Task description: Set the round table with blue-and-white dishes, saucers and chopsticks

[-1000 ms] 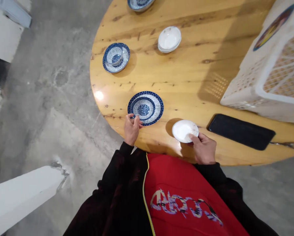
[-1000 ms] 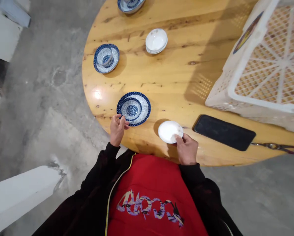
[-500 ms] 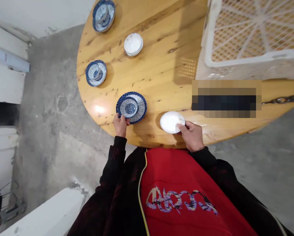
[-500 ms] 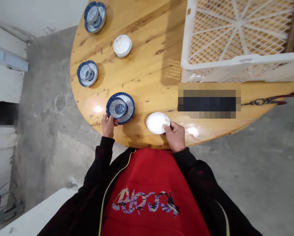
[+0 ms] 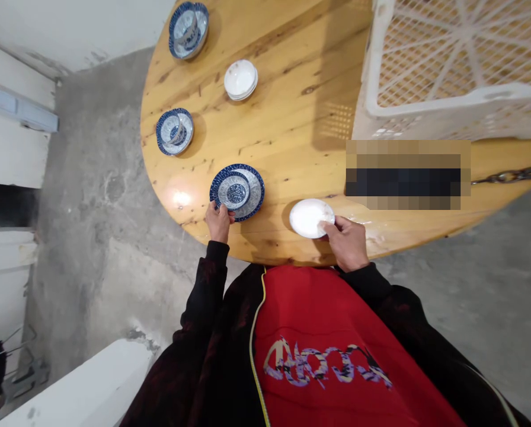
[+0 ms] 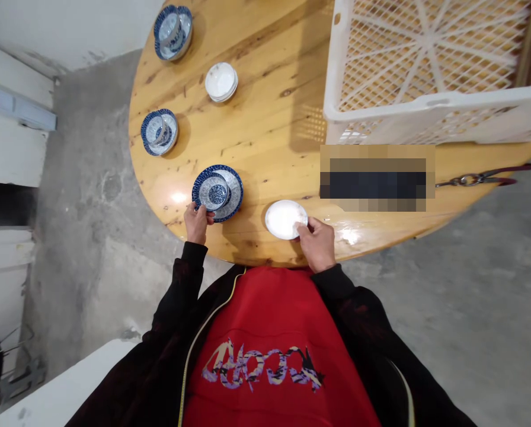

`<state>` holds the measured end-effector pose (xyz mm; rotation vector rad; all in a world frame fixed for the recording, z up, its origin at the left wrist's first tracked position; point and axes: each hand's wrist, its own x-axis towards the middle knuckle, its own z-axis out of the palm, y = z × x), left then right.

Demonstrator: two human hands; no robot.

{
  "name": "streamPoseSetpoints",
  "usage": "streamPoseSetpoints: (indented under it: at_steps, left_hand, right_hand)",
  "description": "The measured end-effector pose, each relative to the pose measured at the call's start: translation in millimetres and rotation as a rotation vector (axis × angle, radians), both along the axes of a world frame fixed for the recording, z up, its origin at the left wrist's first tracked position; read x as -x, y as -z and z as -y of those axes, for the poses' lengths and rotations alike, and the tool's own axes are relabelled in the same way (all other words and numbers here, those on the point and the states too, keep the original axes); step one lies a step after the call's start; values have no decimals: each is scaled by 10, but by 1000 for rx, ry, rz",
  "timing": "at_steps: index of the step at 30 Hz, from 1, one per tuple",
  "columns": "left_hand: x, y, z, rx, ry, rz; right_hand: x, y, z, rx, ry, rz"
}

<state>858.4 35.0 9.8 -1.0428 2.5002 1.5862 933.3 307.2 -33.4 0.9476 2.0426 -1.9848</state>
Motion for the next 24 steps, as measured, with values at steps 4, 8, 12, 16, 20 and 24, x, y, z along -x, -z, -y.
streamPoseSetpoints:
  at_steps: [4, 8, 12, 16, 20, 24]
  left_hand:
    - [-11, 0, -4, -6, -8, -13]
    - [-17, 13, -18, -5, -21, -5]
    - [-12, 21, -4, -19, -40, 25]
    - [-130, -42, 55, 63, -36, 21]
    - [-444, -92, -100, 206, 43, -33]
    - [-659, 29, -599, -133, 376, 108]
  right_hand:
    - [26, 12, 26, 10, -23, -1]
    - [63, 9, 51, 4, -49, -1]
    - [104, 3, 77, 15, -58, 4]
    - [146, -11, 97, -1, -69, -6]
    - [186, 7, 108, -35, -94, -25]
    - [218, 62, 118, -82, -166, -44]
